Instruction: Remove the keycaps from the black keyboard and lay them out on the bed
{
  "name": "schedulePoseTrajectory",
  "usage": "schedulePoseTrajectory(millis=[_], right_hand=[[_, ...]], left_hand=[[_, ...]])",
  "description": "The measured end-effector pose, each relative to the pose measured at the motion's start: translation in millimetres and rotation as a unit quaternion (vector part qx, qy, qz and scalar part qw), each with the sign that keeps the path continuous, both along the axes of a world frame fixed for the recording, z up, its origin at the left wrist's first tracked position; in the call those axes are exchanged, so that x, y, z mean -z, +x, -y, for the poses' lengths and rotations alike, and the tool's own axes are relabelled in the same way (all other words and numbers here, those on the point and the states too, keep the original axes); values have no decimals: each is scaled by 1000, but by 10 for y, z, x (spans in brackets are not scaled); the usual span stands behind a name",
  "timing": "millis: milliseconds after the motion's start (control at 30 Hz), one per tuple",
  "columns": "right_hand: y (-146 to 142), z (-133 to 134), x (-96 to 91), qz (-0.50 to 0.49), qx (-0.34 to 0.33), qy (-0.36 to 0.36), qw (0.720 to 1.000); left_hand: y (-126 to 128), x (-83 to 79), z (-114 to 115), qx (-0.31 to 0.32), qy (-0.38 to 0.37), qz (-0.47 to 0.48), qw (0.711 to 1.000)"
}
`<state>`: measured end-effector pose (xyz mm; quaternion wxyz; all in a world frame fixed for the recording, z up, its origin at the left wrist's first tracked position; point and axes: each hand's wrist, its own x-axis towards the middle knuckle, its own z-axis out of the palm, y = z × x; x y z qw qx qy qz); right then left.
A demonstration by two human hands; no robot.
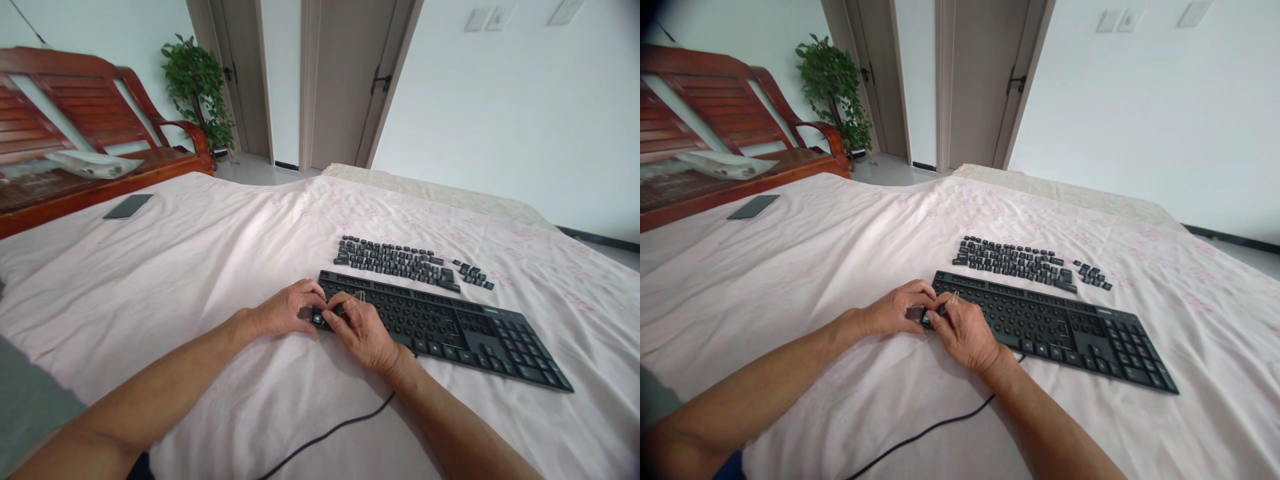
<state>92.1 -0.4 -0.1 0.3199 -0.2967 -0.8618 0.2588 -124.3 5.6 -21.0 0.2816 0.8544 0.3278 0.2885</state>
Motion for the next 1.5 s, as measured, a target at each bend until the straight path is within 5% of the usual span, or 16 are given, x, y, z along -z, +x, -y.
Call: schedulePoseTrajectory(millis=[233,400,667,933,1233,1500], right_hand=[[-125,20,-42,62,-8,36,997],[-91,5,5,18,10,0,1000],[-2,45,115,-43,-19,44,998],[-24,31,75,-55,30,38,997],[-69,-49,49,-69,72,-84,991],[-49,-115,40,-9,90,-57,994]], left_hand=[[28,-23,32,-17,-14,17,1000],[59,-38,52,-41,22,5,999],[124,0,107,-62,126,-18,990],[184,-36,119,-95,132,-19,986],[193,5,34,-155,-12,125,980],[191,54,15,-178,-115,194,958]])
